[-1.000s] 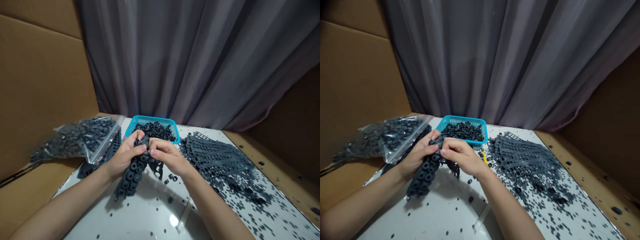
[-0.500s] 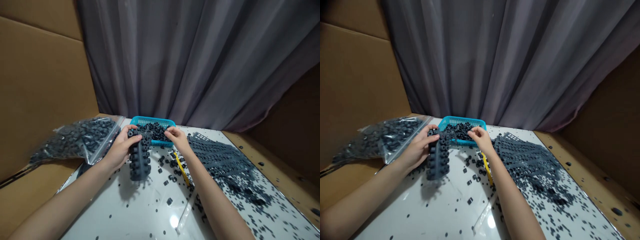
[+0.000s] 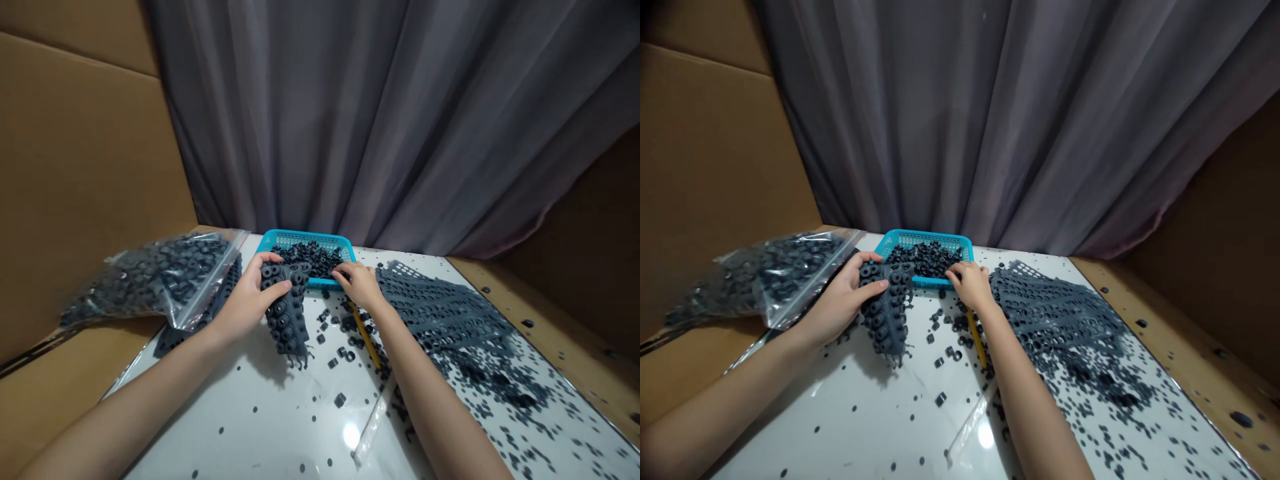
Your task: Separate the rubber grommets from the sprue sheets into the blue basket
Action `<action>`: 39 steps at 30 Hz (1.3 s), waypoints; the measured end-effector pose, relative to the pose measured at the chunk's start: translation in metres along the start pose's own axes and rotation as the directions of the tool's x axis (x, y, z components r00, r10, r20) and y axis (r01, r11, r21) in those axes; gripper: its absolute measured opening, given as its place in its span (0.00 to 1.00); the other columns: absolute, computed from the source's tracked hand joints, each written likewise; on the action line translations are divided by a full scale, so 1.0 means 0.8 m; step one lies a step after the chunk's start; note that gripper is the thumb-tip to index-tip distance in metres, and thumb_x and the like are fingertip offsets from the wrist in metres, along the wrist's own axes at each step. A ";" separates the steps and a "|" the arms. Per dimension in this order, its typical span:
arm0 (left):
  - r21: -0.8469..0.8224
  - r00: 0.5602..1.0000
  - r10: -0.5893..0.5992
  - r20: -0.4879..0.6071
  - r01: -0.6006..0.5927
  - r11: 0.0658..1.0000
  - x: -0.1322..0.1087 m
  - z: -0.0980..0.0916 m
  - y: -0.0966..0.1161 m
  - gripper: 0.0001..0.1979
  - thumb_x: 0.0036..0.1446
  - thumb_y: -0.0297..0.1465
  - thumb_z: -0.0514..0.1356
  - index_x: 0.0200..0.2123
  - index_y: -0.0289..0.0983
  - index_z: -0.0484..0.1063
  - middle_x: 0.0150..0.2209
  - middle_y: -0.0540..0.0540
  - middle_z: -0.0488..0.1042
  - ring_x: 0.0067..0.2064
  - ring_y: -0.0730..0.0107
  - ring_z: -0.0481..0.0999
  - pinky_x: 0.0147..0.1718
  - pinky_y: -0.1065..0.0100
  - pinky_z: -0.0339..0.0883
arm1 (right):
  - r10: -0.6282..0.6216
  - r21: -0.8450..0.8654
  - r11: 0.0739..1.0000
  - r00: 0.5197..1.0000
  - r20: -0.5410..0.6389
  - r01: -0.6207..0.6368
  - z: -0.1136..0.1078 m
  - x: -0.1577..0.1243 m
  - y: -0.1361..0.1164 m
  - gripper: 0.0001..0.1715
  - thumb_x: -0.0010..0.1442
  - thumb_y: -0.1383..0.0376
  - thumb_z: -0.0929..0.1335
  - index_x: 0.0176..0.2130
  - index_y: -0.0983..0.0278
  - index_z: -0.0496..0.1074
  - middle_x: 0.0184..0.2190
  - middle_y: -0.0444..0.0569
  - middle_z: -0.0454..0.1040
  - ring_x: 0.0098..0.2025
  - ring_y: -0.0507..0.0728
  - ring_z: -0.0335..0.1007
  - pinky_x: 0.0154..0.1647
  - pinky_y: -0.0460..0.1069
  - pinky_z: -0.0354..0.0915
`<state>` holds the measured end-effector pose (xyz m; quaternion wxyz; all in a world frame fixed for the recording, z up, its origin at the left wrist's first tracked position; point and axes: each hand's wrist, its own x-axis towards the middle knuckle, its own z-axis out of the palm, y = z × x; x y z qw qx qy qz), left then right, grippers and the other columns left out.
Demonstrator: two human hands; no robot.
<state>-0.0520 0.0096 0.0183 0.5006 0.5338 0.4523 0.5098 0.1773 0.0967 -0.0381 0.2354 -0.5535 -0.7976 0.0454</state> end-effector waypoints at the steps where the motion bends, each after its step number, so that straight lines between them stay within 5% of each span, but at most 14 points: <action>1: -0.005 1.000 0.006 0.001 -0.006 1.000 0.001 0.000 -0.001 0.20 0.49 0.32 0.60 0.45 0.41 0.58 0.32 0.53 0.67 0.31 0.71 0.71 0.30 0.68 0.67 | -0.004 0.040 0.999 0.999 -0.040 0.006 -0.002 0.000 0.000 0.15 0.62 0.60 0.59 0.37 0.62 0.73 0.39 0.51 0.75 0.44 0.60 0.65 0.45 0.57 0.56; 4: -0.008 1.000 0.019 -0.004 -0.019 1.000 0.003 -0.002 0.001 0.20 0.49 0.32 0.60 0.45 0.42 0.58 0.32 0.53 0.68 0.32 0.70 0.72 0.32 0.67 0.67 | -0.038 0.158 0.985 0.987 -0.154 0.063 -0.016 0.001 -0.004 0.13 0.61 0.61 0.61 0.37 0.63 0.72 0.38 0.50 0.75 0.42 0.56 0.67 0.43 0.52 0.59; 10: 0.155 0.991 0.076 -0.114 -0.058 0.986 0.002 -0.004 0.011 0.21 0.48 0.29 0.58 0.45 0.43 0.54 0.31 0.54 0.63 0.31 0.72 0.68 0.28 0.70 0.66 | 0.019 -0.085 0.996 0.957 0.291 0.006 -0.026 -0.008 -0.021 0.06 0.50 0.66 0.68 0.29 0.61 0.77 0.27 0.49 0.76 0.29 0.55 0.70 0.31 0.47 0.62; 14: 0.216 0.996 0.067 -0.066 -0.052 0.975 0.002 -0.008 0.007 0.25 0.47 0.27 0.58 0.47 0.43 0.52 0.35 0.52 0.62 0.33 0.71 0.69 0.29 0.70 0.66 | 0.098 -0.189 0.981 0.956 0.276 -0.046 -0.009 -0.014 -0.030 0.10 0.50 0.67 0.69 0.34 0.59 0.79 0.35 0.54 0.77 0.36 0.61 0.73 0.34 0.50 0.64; 19: 0.261 0.998 0.062 -0.004 -0.058 0.964 0.002 -0.011 0.002 0.27 0.47 0.28 0.58 0.49 0.43 0.51 0.36 0.50 0.63 0.35 0.69 0.70 0.33 0.67 0.66 | 0.136 -0.250 0.966 0.952 0.276 -0.065 0.015 -0.016 -0.037 0.09 0.50 0.70 0.67 0.31 0.64 0.79 0.32 0.60 0.76 0.36 0.63 0.73 0.34 0.51 0.64; 24: 0.293 0.994 0.105 -0.005 -0.099 0.951 0.000 -0.013 0.007 0.24 0.49 0.30 0.58 0.49 0.43 0.52 0.36 0.50 0.64 0.36 0.68 0.69 0.33 0.67 0.66 | 0.080 -0.168 0.985 0.961 0.266 -0.035 0.003 -0.016 -0.042 0.09 0.53 0.68 0.66 0.29 0.65 0.77 0.28 0.56 0.76 0.32 0.58 0.72 0.31 0.49 0.63; 26: 0.290 0.990 0.139 0.001 -0.133 0.948 0.001 -0.014 0.009 0.25 0.49 0.30 0.59 0.48 0.43 0.52 0.35 0.50 0.64 0.35 0.69 0.70 0.32 0.68 0.66 | -0.001 0.088 0.996 0.962 0.273 -0.024 -0.017 -0.017 -0.048 0.10 0.56 0.62 0.66 0.31 0.63 0.75 0.22 0.48 0.73 0.25 0.53 0.68 0.27 0.47 0.61; 28: 0.316 0.981 0.192 -0.022 -0.175 0.933 0.001 -0.014 0.011 0.27 0.47 0.29 0.61 0.48 0.42 0.52 0.34 0.51 0.64 0.33 0.70 0.70 0.31 0.69 0.65 | -0.079 0.502 0.862 0.961 0.267 -0.068 -0.038 -0.019 -0.056 0.13 0.55 0.55 0.66 0.33 0.62 0.73 0.16 0.41 0.66 0.18 0.48 0.59 0.19 0.44 0.56; 30: 0.345 0.973 0.224 -0.052 -0.193 0.919 0.000 -0.014 0.014 0.28 0.45 0.29 0.62 0.49 0.42 0.53 0.32 0.53 0.64 0.30 0.72 0.69 0.29 0.71 0.64 | -0.124 0.803 0.579 0.958 0.258 -0.141 -0.054 -0.024 -0.066 0.15 0.52 0.53 0.69 0.32 0.63 0.71 0.14 0.38 0.60 0.14 0.46 0.49 0.15 0.43 0.47; 34: 0.278 0.971 0.227 -0.072 -0.200 0.940 -0.003 -0.011 0.020 0.28 0.44 0.28 0.63 0.48 0.43 0.54 0.29 0.54 0.65 0.29 0.72 0.70 0.26 0.72 0.64 | -0.188 0.951 0.246 0.954 0.234 -0.185 -0.067 -0.032 -0.083 0.13 0.47 0.56 0.72 0.28 0.62 0.70 0.12 0.35 0.56 0.14 0.44 0.43 0.15 0.44 0.40; 39: 0.087 0.982 0.180 -0.064 -0.174 0.981 -0.004 -0.009 0.019 0.26 0.47 0.30 0.62 0.48 0.44 0.53 0.29 0.53 0.70 0.30 0.70 0.73 0.29 0.69 0.69 | -0.207 0.975 0.147 0.959 0.194 -0.166 -0.075 -0.037 -0.097 0.11 0.47 0.58 0.72 0.26 0.63 0.72 0.11 0.35 0.55 0.13 0.44 0.42 0.17 0.45 0.43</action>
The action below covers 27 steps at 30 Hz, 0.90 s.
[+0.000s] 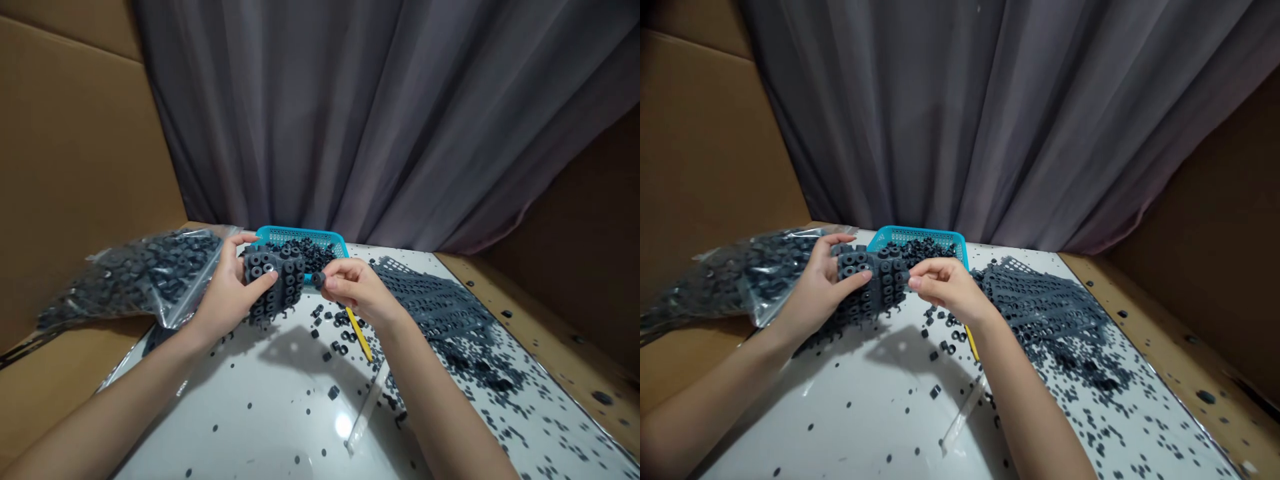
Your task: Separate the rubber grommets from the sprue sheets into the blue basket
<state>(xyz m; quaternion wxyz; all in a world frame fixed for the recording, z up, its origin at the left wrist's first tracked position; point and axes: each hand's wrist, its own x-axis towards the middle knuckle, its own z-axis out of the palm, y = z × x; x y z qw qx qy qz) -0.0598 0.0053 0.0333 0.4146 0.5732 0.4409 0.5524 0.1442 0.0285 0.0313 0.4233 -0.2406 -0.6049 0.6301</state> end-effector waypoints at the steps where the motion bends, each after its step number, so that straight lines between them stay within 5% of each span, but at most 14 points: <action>1: -0.022 1.000 -0.013 0.006 0.013 1.000 0.000 0.000 0.000 0.26 0.48 0.30 0.62 0.48 0.43 0.53 0.29 0.53 0.71 0.30 0.70 0.74 0.29 0.69 0.69 | 0.003 -0.010 1.000 1.000 -0.014 -0.003 0.002 -0.001 -0.002 0.12 0.46 0.57 0.73 0.26 0.63 0.72 0.11 0.35 0.55 0.13 0.44 0.43 0.16 0.45 0.42; 5: -0.023 0.999 -0.043 0.018 0.044 0.999 0.000 0.001 0.001 0.25 0.47 0.30 0.62 0.46 0.43 0.54 0.28 0.53 0.72 0.28 0.69 0.74 0.27 0.69 0.70 | -0.015 -0.131 0.991 0.996 -0.083 0.004 0.006 -0.002 -0.009 0.15 0.44 0.56 0.73 0.26 0.64 0.71 0.12 0.36 0.57 0.14 0.44 0.45 0.15 0.44 0.44; 8: 0.006 0.999 -0.039 0.011 0.038 0.999 -0.001 0.003 0.000 0.24 0.47 0.30 0.62 0.45 0.42 0.55 0.28 0.53 0.72 0.27 0.71 0.74 0.25 0.71 0.69 | -0.109 -0.418 0.908 0.979 -0.169 0.029 -0.006 0.007 0.004 0.13 0.48 0.56 0.71 0.28 0.65 0.71 0.13 0.37 0.58 0.16 0.46 0.50 0.18 0.45 0.50; 10: 0.003 0.999 -0.041 0.012 0.041 0.999 0.000 0.005 -0.001 0.23 0.48 0.30 0.62 0.45 0.43 0.56 0.28 0.53 0.72 0.27 0.71 0.74 0.25 0.71 0.68 | -0.233 -0.706 0.707 0.936 -0.262 -0.022 -0.026 0.017 0.024 0.12 0.52 0.58 0.69 0.28 0.65 0.72 0.16 0.41 0.64 0.20 0.49 0.58 0.23 0.47 0.57; 12: -0.022 0.997 -0.073 0.032 0.073 0.997 0.000 0.007 -0.002 0.23 0.48 0.31 0.62 0.45 0.43 0.55 0.28 0.54 0.72 0.28 0.69 0.75 0.26 0.70 0.69 | -0.327 -0.905 0.397 0.897 -0.296 -0.154 -0.051 0.028 0.050 0.09 0.54 0.61 0.67 0.30 0.65 0.73 0.25 0.48 0.73 0.31 0.55 0.66 0.35 0.51 0.61; 14: -0.046 0.993 -0.108 0.045 0.110 0.993 0.001 0.008 -0.002 0.23 0.48 0.32 0.62 0.45 0.43 0.54 0.28 0.54 0.72 0.29 0.68 0.75 0.26 0.68 0.70 | -0.251 -0.952 0.168 0.923 -0.291 -0.255 -0.076 0.034 0.076 0.13 0.58 0.59 0.64 0.38 0.63 0.74 0.39 0.52 0.75 0.45 0.60 0.66 0.46 0.58 0.58; 15: -0.050 0.993 -0.112 0.040 0.114 0.992 0.002 0.008 -0.002 0.23 0.48 0.33 0.62 0.45 0.42 0.54 0.28 0.54 0.72 0.29 0.68 0.76 0.26 0.69 0.70 | -0.221 -0.953 0.136 0.930 -0.294 -0.269 -0.086 0.035 0.085 0.15 0.59 0.58 0.63 0.39 0.62 0.74 0.42 0.53 0.75 0.48 0.62 0.65 0.48 0.60 0.56; 22: 0.018 0.996 -0.091 0.022 0.091 0.996 0.005 0.003 -0.008 0.23 0.49 0.32 0.62 0.46 0.42 0.55 0.27 0.54 0.71 0.25 0.71 0.73 0.24 0.70 0.68 | -0.143 -0.959 0.135 0.953 -0.266 -0.248 -0.109 0.027 0.098 0.21 0.63 0.55 0.58 0.49 0.60 0.69 0.52 0.53 0.70 0.55 0.62 0.61 0.57 0.68 0.42; 27: 0.010 0.998 -0.063 0.022 0.063 0.998 0.005 0.003 -0.011 0.22 0.47 0.31 0.63 0.45 0.42 0.57 0.29 0.53 0.71 0.29 0.70 0.74 0.29 0.68 0.68 | -0.213 -0.961 0.185 0.946 -0.245 -0.207 -0.114 0.028 0.102 0.15 0.62 0.59 0.59 0.37 0.61 0.72 0.39 0.49 0.77 0.43 0.59 0.70 0.58 0.65 0.42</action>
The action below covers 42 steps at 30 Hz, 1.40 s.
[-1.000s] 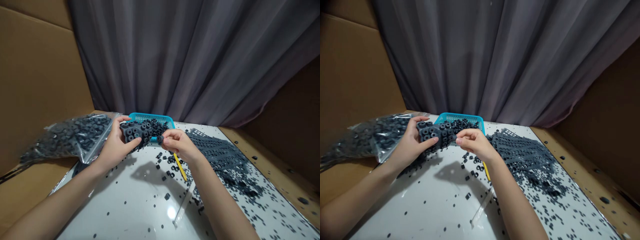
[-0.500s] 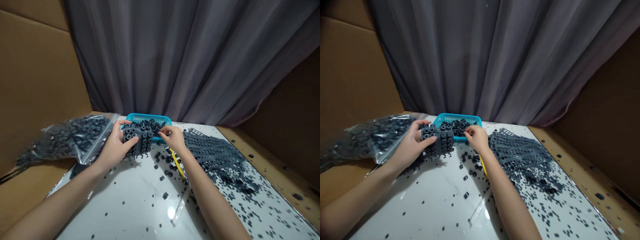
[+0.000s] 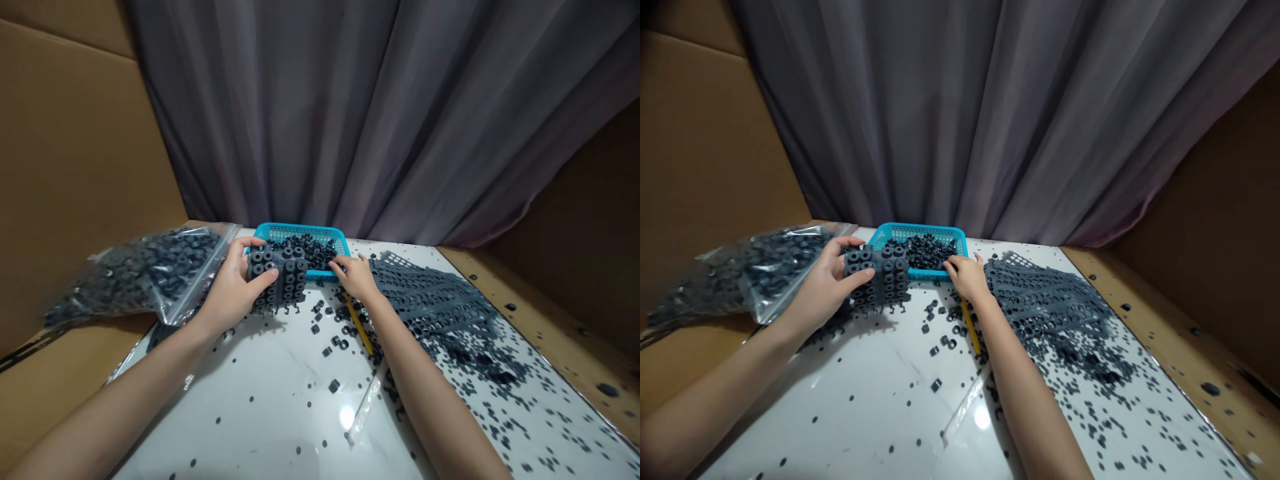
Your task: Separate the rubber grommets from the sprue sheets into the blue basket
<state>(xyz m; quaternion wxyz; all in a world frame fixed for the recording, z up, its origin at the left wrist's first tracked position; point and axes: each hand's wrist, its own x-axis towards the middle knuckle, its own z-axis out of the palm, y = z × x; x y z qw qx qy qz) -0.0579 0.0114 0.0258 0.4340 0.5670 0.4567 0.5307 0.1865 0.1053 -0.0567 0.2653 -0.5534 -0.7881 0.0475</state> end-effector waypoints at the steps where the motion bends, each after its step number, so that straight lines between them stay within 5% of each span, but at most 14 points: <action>1: 0.005 1.000 0.002 -0.003 -0.002 1.000 0.000 0.000 0.000 0.22 0.47 0.31 0.63 0.45 0.42 0.57 0.29 0.53 0.70 0.29 0.70 0.74 0.29 0.68 0.68 | 0.013 0.008 1.000 1.000 -0.024 -0.013 0.002 0.001 0.001 0.14 0.62 0.60 0.59 0.34 0.61 0.72 0.36 0.48 0.77 0.40 0.58 0.71 0.58 0.64 0.43; 7: 0.001 0.999 0.042 0.002 -0.042 0.999 0.000 -0.001 0.003 0.21 0.48 0.30 0.62 0.44 0.42 0.57 0.30 0.53 0.71 0.29 0.72 0.73 0.30 0.69 0.67 | 0.058 0.069 0.996 0.995 -0.087 -0.052 -0.001 0.001 -0.002 0.13 0.57 0.60 0.65 0.42 0.62 0.66 0.37 0.48 0.77 0.39 0.58 0.72 0.52 0.59 0.54; 17: 0.068 0.997 0.071 -0.015 -0.069 0.995 0.001 -0.006 0.002 0.21 0.48 0.30 0.62 0.44 0.42 0.58 0.30 0.52 0.70 0.28 0.72 0.71 0.27 0.71 0.66 | -0.001 0.078 0.997 0.991 -0.131 0.012 -0.033 -0.002 -0.019 0.08 0.54 0.62 0.65 0.27 0.63 0.65 0.31 0.49 0.74 0.37 0.58 0.69 0.41 0.52 0.60; 20: 0.079 0.992 0.111 -0.057 -0.106 0.991 0.003 -0.008 0.000 0.21 0.48 0.30 0.62 0.45 0.42 0.58 0.32 0.51 0.69 0.30 0.72 0.71 0.29 0.69 0.66 | -0.081 0.276 0.960 0.989 0.122 0.045 -0.043 -0.007 -0.035 0.11 0.57 0.58 0.64 0.31 0.64 0.66 0.27 0.47 0.73 0.30 0.54 0.68 0.33 0.48 0.63; 22: 0.072 0.989 0.127 -0.075 -0.122 0.990 0.004 -0.009 0.001 0.22 0.48 0.30 0.62 0.45 0.42 0.57 0.32 0.52 0.69 0.30 0.71 0.71 0.30 0.68 0.66 | -0.187 0.331 0.942 0.904 0.383 0.055 -0.042 -0.013 -0.048 0.13 0.59 0.58 0.62 0.35 0.64 0.69 0.31 0.47 0.75 0.32 0.54 0.70 0.33 0.47 0.64; 24: 0.066 0.989 0.127 -0.071 -0.123 0.990 0.004 -0.008 0.003 0.22 0.47 0.29 0.62 0.45 0.42 0.57 0.32 0.51 0.69 0.31 0.71 0.71 0.31 0.68 0.67 | -0.204 0.201 0.973 0.834 0.512 0.114 -0.033 -0.019 -0.059 0.13 0.59 0.60 0.62 0.41 0.63 0.70 0.40 0.49 0.75 0.40 0.55 0.70 0.39 0.48 0.64; 27: 0.049 0.992 0.121 -0.048 -0.118 0.992 0.001 -0.007 0.006 0.22 0.47 0.29 0.62 0.44 0.42 0.58 0.33 0.51 0.69 0.32 0.71 0.72 0.32 0.68 0.67 | -0.100 -0.066 0.986 0.869 0.485 0.150 -0.010 -0.027 -0.068 0.16 0.56 0.65 0.65 0.45 0.66 0.70 0.47 0.57 0.70 0.49 0.62 0.66 0.45 0.53 0.63; 32: 0.030 0.994 0.104 -0.030 -0.103 0.994 -0.002 -0.006 0.009 0.23 0.46 0.28 0.63 0.44 0.42 0.58 0.31 0.51 0.70 0.29 0.71 0.72 0.28 0.70 0.67 | 0.002 -0.198 0.977 0.922 0.386 0.081 0.014 -0.031 -0.061 0.13 0.58 0.70 0.61 0.40 0.71 0.71 0.42 0.63 0.69 0.46 0.64 0.66 0.44 0.54 0.63; 38: 0.001 0.994 0.106 -0.030 -0.106 0.994 -0.001 -0.006 0.009 0.23 0.45 0.28 0.63 0.44 0.42 0.58 0.31 0.52 0.71 0.28 0.72 0.72 0.26 0.72 0.67 | 0.024 -0.165 0.986 0.948 0.316 0.030 0.019 -0.023 -0.035 0.16 0.57 0.75 0.59 0.36 0.71 0.74 0.40 0.60 0.72 0.41 0.59 0.69 0.43 0.50 0.63; 42: -0.014 0.993 0.112 -0.044 -0.113 0.994 -0.002 -0.006 0.013 0.22 0.46 0.28 0.64 0.43 0.41 0.59 0.30 0.52 0.71 0.28 0.73 0.72 0.25 0.73 0.67 | -0.019 -0.051 0.998 0.924 0.383 0.041 -0.002 -0.018 -0.020 0.14 0.55 0.73 0.62 0.35 0.69 0.77 0.38 0.54 0.76 0.41 0.57 0.70 0.42 0.47 0.63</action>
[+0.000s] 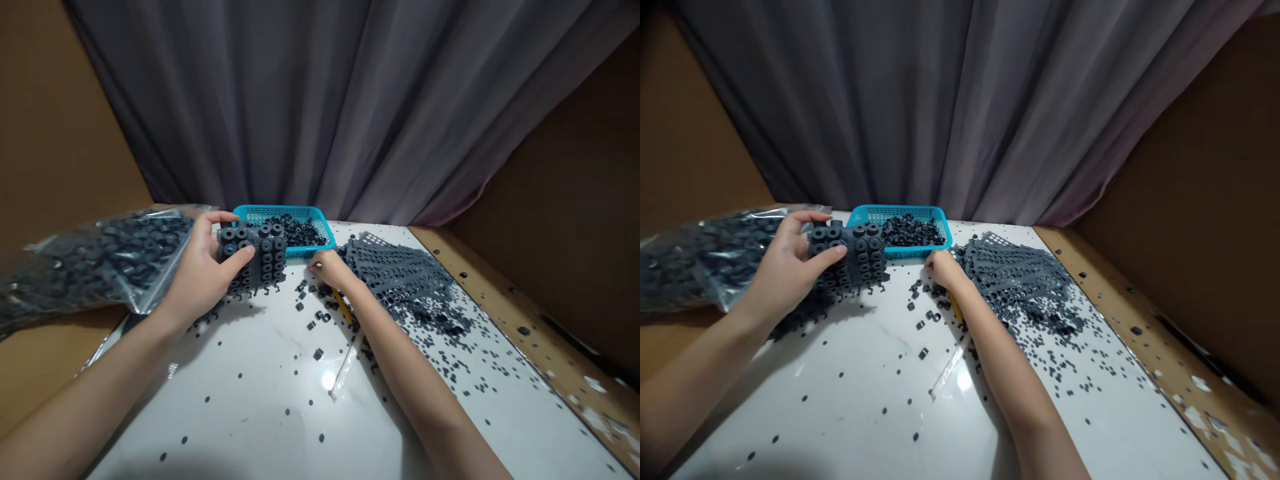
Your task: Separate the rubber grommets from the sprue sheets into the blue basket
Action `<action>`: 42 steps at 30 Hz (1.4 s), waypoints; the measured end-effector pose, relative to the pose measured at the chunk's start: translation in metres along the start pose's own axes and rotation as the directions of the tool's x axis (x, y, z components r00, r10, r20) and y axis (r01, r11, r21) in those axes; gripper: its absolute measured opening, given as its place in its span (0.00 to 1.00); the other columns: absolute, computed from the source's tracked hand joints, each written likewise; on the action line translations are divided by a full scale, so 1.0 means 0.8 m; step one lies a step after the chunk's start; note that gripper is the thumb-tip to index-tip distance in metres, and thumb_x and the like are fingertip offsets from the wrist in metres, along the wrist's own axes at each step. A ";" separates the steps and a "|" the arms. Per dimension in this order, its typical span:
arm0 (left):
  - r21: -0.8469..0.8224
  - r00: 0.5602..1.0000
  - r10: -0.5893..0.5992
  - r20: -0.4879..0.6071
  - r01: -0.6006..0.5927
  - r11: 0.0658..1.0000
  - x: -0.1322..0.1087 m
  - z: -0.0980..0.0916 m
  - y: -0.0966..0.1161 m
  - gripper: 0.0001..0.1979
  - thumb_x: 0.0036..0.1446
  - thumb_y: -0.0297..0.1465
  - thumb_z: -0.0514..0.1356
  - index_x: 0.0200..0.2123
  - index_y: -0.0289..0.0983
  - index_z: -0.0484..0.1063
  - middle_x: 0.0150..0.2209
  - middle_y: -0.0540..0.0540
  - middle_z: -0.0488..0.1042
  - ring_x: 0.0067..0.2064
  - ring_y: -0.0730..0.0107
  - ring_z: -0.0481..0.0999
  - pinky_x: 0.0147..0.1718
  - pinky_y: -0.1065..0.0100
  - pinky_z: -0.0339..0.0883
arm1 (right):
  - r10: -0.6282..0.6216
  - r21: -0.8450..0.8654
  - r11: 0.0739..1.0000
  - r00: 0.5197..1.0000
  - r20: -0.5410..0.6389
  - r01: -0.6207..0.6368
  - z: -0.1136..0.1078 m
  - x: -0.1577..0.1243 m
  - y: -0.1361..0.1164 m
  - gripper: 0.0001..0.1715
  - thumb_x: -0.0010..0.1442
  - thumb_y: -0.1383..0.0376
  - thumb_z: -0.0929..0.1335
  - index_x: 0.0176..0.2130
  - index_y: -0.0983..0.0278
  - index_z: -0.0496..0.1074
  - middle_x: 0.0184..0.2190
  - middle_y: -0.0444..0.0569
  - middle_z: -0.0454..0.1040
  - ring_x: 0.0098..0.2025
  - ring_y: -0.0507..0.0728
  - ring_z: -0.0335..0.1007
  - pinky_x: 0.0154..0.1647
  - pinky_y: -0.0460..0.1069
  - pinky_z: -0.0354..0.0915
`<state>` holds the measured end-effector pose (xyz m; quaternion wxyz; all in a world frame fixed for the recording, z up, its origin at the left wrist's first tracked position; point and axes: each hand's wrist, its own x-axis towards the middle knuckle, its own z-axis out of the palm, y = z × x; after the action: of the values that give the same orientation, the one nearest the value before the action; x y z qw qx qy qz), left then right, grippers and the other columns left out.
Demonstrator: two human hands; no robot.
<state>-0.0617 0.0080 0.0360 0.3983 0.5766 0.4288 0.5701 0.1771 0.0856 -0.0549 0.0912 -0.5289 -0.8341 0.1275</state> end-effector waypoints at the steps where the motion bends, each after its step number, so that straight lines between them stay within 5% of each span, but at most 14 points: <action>1: 0.005 1.000 -0.004 -0.001 0.004 1.000 0.000 0.000 0.001 0.21 0.46 0.28 0.63 0.43 0.41 0.59 0.30 0.52 0.71 0.27 0.73 0.72 0.25 0.73 0.67 | -0.020 0.030 0.999 0.999 0.039 0.019 -0.008 -0.003 0.002 0.12 0.54 0.72 0.64 0.35 0.68 0.77 0.36 0.52 0.77 0.39 0.56 0.71 0.41 0.46 0.63; 7: 0.043 1.000 0.002 0.004 -0.002 0.999 -0.002 -0.001 0.004 0.20 0.48 0.26 0.63 0.44 0.40 0.60 0.28 0.53 0.71 0.27 0.76 0.71 0.24 0.74 0.65 | -0.137 0.232 0.970 0.953 0.271 0.073 -0.046 -0.026 -0.002 0.10 0.49 0.61 0.70 0.33 0.61 0.78 0.30 0.44 0.78 0.31 0.52 0.71 0.34 0.45 0.65; 11: 0.031 1.000 0.017 0.000 -0.017 0.999 -0.001 0.000 0.006 0.20 0.48 0.26 0.63 0.43 0.40 0.60 0.29 0.53 0.71 0.27 0.76 0.70 0.25 0.74 0.66 | -0.110 0.284 0.955 0.992 0.066 0.087 -0.054 -0.034 -0.014 0.14 0.56 0.59 0.66 0.38 0.64 0.76 0.34 0.48 0.75 0.35 0.53 0.70 0.39 0.48 0.65; 15: 0.035 0.999 0.048 -0.013 -0.048 0.998 0.001 0.000 0.006 0.19 0.47 0.26 0.63 0.42 0.39 0.62 0.29 0.53 0.70 0.27 0.76 0.70 0.25 0.74 0.65 | -0.174 0.207 0.961 0.983 -0.064 0.183 -0.038 -0.052 -0.027 0.23 0.60 0.55 0.63 0.50 0.65 0.68 0.50 0.55 0.68 0.51 0.58 0.64 0.52 0.54 0.60; 19: 0.064 0.999 0.045 -0.013 -0.044 0.997 0.001 -0.002 0.003 0.21 0.47 0.26 0.64 0.44 0.39 0.61 0.29 0.53 0.70 0.26 0.77 0.69 0.25 0.74 0.65 | -0.263 0.103 0.962 0.959 0.102 0.253 -0.004 -0.073 -0.038 0.35 0.58 0.46 0.60 0.61 0.56 0.55 0.64 0.52 0.48 0.64 0.68 0.42 0.60 0.64 0.46; 21: 0.068 0.999 0.039 -0.011 -0.038 0.997 0.000 -0.002 0.003 0.21 0.47 0.26 0.64 0.44 0.39 0.62 0.29 0.53 0.70 0.27 0.77 0.68 0.25 0.75 0.64 | -0.280 0.075 0.960 0.944 0.175 0.271 0.010 -0.083 -0.043 0.37 0.56 0.43 0.60 0.60 0.53 0.55 0.65 0.50 0.46 0.64 0.71 0.38 0.60 0.67 0.42; 25: 0.031 0.998 0.066 -0.017 -0.065 0.997 -0.002 0.000 0.007 0.19 0.47 0.26 0.64 0.43 0.39 0.62 0.33 0.52 0.70 0.31 0.76 0.70 0.28 0.75 0.65 | -0.331 0.045 0.944 0.934 0.133 0.328 0.019 -0.110 -0.050 0.37 0.55 0.46 0.64 0.57 0.61 0.61 0.61 0.55 0.54 0.62 0.69 0.45 0.59 0.63 0.46; 33: 0.060 0.995 0.094 -0.032 -0.092 0.994 0.000 0.000 0.005 0.19 0.47 0.26 0.64 0.42 0.40 0.63 0.34 0.51 0.70 0.31 0.75 0.69 0.28 0.74 0.66 | -0.442 0.101 0.896 0.892 0.095 0.433 0.007 -0.164 -0.052 0.20 0.57 0.58 0.65 0.47 0.66 0.68 0.53 0.58 0.63 0.54 0.62 0.57 0.53 0.55 0.59; 36: 0.046 0.994 0.105 -0.027 -0.103 0.994 -0.001 0.000 0.004 0.19 0.47 0.26 0.65 0.42 0.40 0.64 0.36 0.51 0.69 0.33 0.75 0.69 0.28 0.75 0.66 | -0.424 0.132 0.901 0.903 0.071 0.413 0.010 -0.170 -0.047 0.12 0.61 0.65 0.61 0.42 0.65 0.70 0.49 0.56 0.67 0.50 0.58 0.61 0.51 0.51 0.61; 42: 0.031 0.998 0.062 -0.018 -0.061 0.998 -0.001 0.001 0.002 0.19 0.47 0.27 0.65 0.42 0.41 0.63 0.32 0.52 0.70 0.31 0.74 0.69 0.27 0.74 0.66 | -0.348 0.092 0.932 0.936 -0.053 0.351 0.007 -0.160 -0.019 0.13 0.61 0.69 0.59 0.37 0.67 0.72 0.42 0.56 0.71 0.46 0.56 0.65 0.48 0.50 0.64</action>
<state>-0.0612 0.0066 0.0374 0.3676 0.5901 0.4234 0.5809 0.2167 -0.0374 -0.0578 0.1538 -0.3692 -0.9055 0.1414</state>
